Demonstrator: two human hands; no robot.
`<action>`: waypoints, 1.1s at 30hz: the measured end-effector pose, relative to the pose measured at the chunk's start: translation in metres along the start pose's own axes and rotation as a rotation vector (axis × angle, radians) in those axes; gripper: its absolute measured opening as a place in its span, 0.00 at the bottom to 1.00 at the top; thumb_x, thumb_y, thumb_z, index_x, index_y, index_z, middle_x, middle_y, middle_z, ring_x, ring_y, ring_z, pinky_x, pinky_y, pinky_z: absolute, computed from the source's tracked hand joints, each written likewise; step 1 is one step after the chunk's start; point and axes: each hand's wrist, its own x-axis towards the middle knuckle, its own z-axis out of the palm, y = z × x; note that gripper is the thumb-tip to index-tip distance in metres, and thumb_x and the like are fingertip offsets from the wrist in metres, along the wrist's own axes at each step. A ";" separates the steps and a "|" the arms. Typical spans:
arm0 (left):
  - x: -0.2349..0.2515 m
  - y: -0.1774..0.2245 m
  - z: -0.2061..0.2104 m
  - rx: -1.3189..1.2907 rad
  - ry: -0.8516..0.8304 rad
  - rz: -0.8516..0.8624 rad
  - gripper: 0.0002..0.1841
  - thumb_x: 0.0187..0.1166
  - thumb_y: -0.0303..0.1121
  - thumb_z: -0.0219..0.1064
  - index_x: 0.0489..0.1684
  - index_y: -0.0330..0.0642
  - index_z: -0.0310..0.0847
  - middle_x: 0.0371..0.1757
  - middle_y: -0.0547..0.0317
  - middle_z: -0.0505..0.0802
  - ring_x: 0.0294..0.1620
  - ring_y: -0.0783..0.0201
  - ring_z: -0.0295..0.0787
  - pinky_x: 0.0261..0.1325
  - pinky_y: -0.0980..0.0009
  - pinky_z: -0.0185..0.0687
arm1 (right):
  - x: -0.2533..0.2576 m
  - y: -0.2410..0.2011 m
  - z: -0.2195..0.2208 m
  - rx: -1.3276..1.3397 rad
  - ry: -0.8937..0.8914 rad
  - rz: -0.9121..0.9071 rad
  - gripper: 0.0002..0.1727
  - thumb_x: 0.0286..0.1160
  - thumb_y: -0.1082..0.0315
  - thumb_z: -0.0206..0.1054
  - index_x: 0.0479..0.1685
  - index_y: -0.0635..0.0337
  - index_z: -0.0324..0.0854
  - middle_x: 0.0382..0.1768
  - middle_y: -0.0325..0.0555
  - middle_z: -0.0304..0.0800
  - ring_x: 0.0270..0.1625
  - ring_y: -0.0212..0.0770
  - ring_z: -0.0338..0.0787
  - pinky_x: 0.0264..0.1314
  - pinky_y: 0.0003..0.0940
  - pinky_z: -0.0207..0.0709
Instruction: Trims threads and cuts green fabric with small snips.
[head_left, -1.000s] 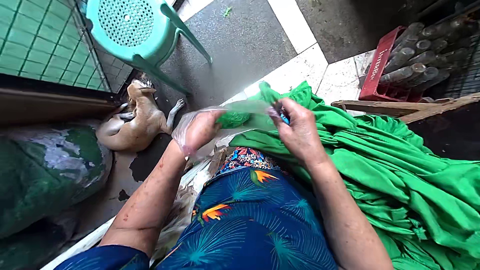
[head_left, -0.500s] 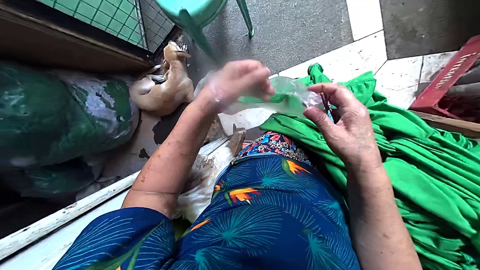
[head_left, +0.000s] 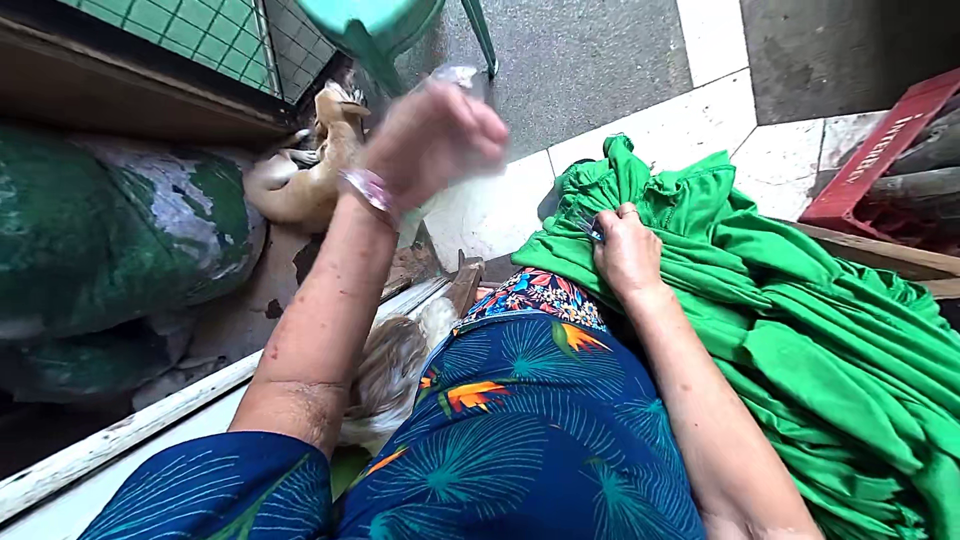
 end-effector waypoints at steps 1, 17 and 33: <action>0.005 -0.016 0.004 0.082 0.015 -0.159 0.13 0.84 0.42 0.53 0.37 0.51 0.82 0.46 0.67 0.94 0.48 0.65 0.92 0.54 0.61 0.90 | 0.001 0.002 0.000 0.037 0.007 0.011 0.13 0.73 0.79 0.65 0.55 0.71 0.86 0.59 0.74 0.84 0.52 0.74 0.90 0.49 0.71 0.79; 0.036 -0.076 0.095 0.294 -0.167 -0.044 0.07 0.78 0.25 0.63 0.39 0.34 0.87 0.41 0.68 0.90 0.40 0.82 0.84 0.48 0.81 0.82 | -0.076 0.056 -0.058 0.042 0.143 -0.005 0.05 0.76 0.81 0.66 0.45 0.75 0.84 0.46 0.70 0.85 0.47 0.68 0.90 0.47 0.65 0.82; 0.049 -0.100 0.126 0.859 -0.280 0.254 0.08 0.76 0.28 0.71 0.34 0.29 0.91 0.37 0.42 0.92 0.39 0.56 0.90 0.49 0.63 0.85 | -0.084 0.060 -0.041 0.211 0.368 -0.055 0.16 0.63 0.84 0.65 0.53 0.71 0.83 0.44 0.64 0.91 0.43 0.64 0.93 0.39 0.62 0.81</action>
